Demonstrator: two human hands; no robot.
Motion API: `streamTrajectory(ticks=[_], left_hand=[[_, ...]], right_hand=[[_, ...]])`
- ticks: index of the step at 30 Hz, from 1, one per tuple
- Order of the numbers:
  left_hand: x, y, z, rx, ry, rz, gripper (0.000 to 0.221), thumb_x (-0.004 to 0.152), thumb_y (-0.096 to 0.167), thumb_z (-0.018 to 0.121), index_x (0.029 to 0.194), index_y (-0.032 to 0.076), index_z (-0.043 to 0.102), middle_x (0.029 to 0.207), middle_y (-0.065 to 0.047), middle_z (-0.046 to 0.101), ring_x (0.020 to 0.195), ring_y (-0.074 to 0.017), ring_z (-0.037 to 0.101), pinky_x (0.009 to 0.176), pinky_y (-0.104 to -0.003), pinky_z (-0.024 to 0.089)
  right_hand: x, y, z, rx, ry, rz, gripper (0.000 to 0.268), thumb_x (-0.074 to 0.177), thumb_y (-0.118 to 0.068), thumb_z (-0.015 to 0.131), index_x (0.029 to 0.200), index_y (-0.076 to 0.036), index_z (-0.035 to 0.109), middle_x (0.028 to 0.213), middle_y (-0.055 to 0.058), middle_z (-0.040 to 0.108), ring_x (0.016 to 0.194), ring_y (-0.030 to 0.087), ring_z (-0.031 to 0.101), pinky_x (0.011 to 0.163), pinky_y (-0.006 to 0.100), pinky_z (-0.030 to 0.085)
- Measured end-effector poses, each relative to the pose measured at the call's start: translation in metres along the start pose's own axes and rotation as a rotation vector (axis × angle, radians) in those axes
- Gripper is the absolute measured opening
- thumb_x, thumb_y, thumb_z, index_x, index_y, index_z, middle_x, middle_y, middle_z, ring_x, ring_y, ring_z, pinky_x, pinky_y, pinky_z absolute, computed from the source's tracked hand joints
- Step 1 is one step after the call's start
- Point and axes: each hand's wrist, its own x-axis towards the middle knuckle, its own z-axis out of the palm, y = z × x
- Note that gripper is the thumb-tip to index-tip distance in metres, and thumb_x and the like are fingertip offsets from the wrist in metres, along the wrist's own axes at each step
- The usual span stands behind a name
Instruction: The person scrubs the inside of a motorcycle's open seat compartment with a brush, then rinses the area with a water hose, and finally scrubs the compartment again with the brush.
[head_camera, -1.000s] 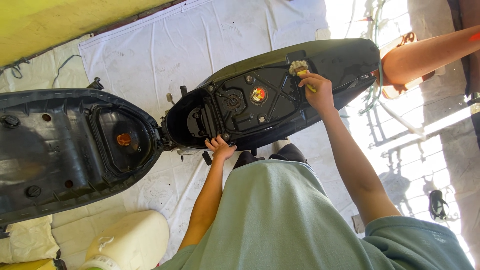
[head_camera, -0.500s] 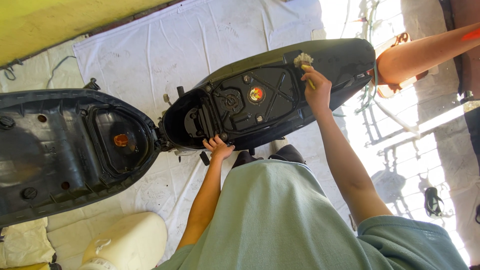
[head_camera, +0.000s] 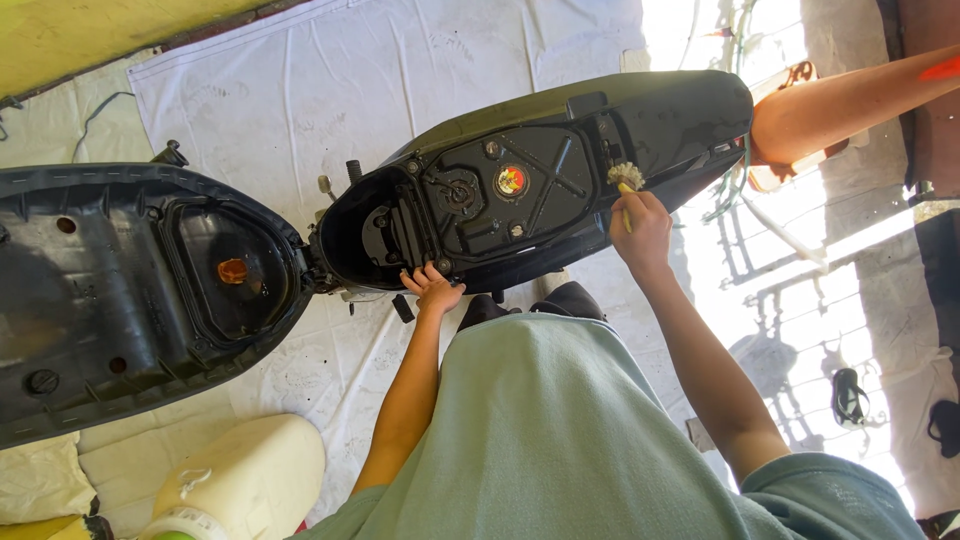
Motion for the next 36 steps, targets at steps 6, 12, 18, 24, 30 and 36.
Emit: streamTrajectory(ticks=[6, 12, 18, 24, 30, 36], left_hand=[[0.003, -0.002, 0.003, 0.004, 0.013, 0.002, 0.091, 0.09, 0.044, 0.072, 0.151, 0.014, 0.01, 0.158, -0.017, 0.005, 0.148, -0.0486, -0.021, 0.114, -0.063, 0.035], [-0.011, 0.004, -0.008, 0.012, -0.018, -0.006, 0.091, 0.092, 0.043, 0.07, 0.153, 0.014, 0.008, 0.159, -0.017, 0.002, 0.151, -0.0473, -0.01, 0.115, -0.064, 0.033], [-0.006, 0.0, -0.006, 0.002, -0.021, 0.012, 0.09, 0.091, 0.044, 0.069, 0.152, 0.016, 0.009, 0.159, -0.016, 0.003, 0.152, -0.046, -0.007, 0.115, -0.064, 0.033], [0.002, -0.004, 0.003, -0.008, 0.013, 0.012, 0.089, 0.091, 0.043, 0.069, 0.153, 0.015, 0.011, 0.156, -0.016, 0.006, 0.148, -0.05, -0.019, 0.111, -0.064, 0.036], [-0.002, -0.001, 0.0, 0.018, 0.017, 0.021, 0.089, 0.091, 0.045, 0.069, 0.152, 0.014, 0.012, 0.156, -0.018, 0.007, 0.147, -0.0512, -0.018, 0.11, -0.063, 0.037], [-0.022, 0.011, -0.018, 0.005, -0.05, -0.013, 0.089, 0.094, 0.042, 0.065, 0.155, 0.014, 0.006, 0.16, -0.017, -0.001, 0.152, -0.0466, -0.008, 0.114, -0.062, 0.033]], right_hand=[[0.016, 0.032, 0.011, 0.122, 0.091, 0.014, 0.022, 0.081, 0.007, 0.074, 0.08, -0.014, 0.071, 0.089, 0.009, 0.066, 0.079, 0.032, 0.072, 0.069, 0.034, 0.058], [0.068, 0.022, 0.016, 0.385, 0.091, 0.03, 0.023, 0.084, 0.017, 0.071, 0.08, -0.006, 0.07, 0.094, 0.017, 0.067, 0.096, 0.041, 0.073, 0.079, 0.042, 0.058], [0.059, 0.015, 0.021, 0.24, 0.047, 0.035, 0.019, 0.083, 0.006, 0.073, 0.079, -0.012, 0.07, 0.088, 0.014, 0.065, 0.084, 0.04, 0.072, 0.073, 0.043, 0.058], [-0.006, 0.024, 0.038, -0.024, 0.019, -0.04, 0.018, 0.083, 0.004, 0.073, 0.08, -0.013, 0.068, 0.084, 0.008, 0.06, 0.074, 0.03, 0.068, 0.07, 0.034, 0.055], [-0.014, -0.018, 0.035, 0.103, -0.049, -0.098, 0.021, 0.083, 0.007, 0.072, 0.077, -0.012, 0.066, 0.092, 0.009, 0.066, 0.086, 0.031, 0.071, 0.079, 0.036, 0.057], [0.023, 0.013, 0.062, 0.128, -0.067, -0.103, 0.021, 0.086, 0.004, 0.068, 0.08, -0.015, 0.065, 0.097, 0.006, 0.066, 0.093, 0.032, 0.073, 0.081, 0.037, 0.058]])
